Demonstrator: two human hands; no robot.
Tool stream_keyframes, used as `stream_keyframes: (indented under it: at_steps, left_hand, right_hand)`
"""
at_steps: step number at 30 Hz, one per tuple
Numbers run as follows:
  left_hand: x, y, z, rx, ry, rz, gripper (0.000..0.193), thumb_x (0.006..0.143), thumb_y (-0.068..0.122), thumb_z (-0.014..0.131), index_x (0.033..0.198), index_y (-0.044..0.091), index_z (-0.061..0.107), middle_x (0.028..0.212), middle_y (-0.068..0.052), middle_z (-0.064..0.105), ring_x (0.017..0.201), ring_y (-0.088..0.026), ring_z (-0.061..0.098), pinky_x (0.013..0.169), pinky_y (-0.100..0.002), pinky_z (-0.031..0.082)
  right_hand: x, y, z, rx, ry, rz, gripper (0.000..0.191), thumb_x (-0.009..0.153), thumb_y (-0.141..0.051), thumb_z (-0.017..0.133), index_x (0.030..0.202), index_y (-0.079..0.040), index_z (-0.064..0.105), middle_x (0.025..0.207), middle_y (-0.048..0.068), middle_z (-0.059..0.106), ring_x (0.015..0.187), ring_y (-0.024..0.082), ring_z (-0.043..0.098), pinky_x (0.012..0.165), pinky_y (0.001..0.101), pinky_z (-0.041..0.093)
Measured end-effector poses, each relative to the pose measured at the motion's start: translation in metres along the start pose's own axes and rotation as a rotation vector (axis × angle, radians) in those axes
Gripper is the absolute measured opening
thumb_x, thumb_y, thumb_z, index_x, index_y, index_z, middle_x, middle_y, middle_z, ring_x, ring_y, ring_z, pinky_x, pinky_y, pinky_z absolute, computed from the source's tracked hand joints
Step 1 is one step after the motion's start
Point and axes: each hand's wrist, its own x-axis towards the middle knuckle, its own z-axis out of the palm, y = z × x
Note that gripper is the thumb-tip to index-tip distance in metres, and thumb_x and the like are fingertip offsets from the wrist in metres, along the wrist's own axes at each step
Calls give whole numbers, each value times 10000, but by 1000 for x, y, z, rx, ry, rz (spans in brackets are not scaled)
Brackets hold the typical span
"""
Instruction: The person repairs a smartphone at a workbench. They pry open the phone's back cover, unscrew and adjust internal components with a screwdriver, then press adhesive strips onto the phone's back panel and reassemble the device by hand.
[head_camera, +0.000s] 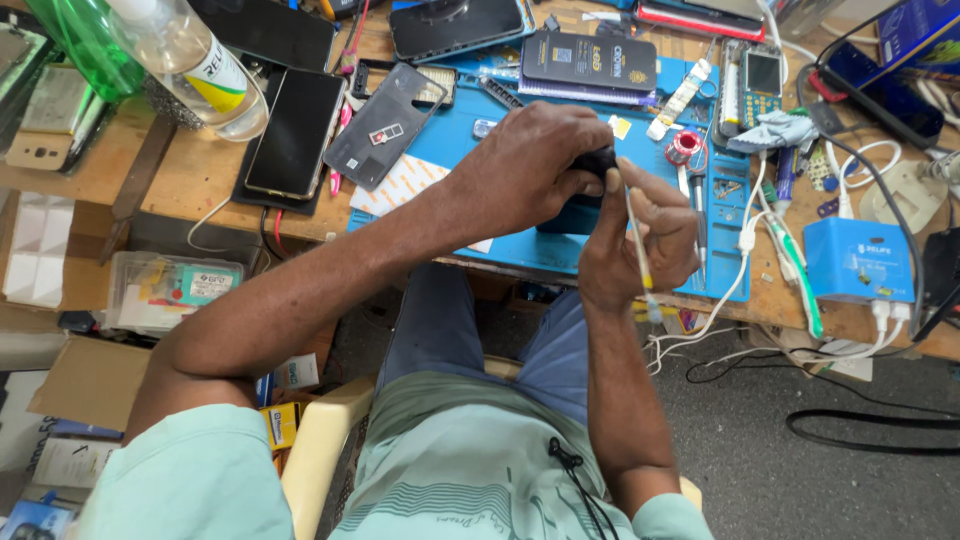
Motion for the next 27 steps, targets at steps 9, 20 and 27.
stream_keyframes:
  at_steps: [9,20,27]
  left_hand:
    - [-2,4,1,15,3,15,279,823,126,821,999,-2,647,929,-153,678,939,-375,681,812,-517,525]
    - [-5,6,2,48,1,20,298,817,124,819,1037,-6,665,941,-160,680,969,-384,671,829,-518,527]
    - [-1,4,5,59,-18,10,292,825,150,831,1018,5,667,942,-148,689,969,-365,683,827,-515,529]
  right_hand:
    - [17,-11,-23,64,-111,184,300,1024,-24,853,996,-24,554,1007,183,752,845,161,694,729,236,506]
    - [13,-17,-16,-25,-57,83,285,1027,-23,849,980,-27,567,1004,149,758,811,188,685,726,282,532]
    - [27,-24,-26,-120,-192,-44,294,1037,-15,849,982,-31,560,1054,124,768,921,190,741,807,282,589]
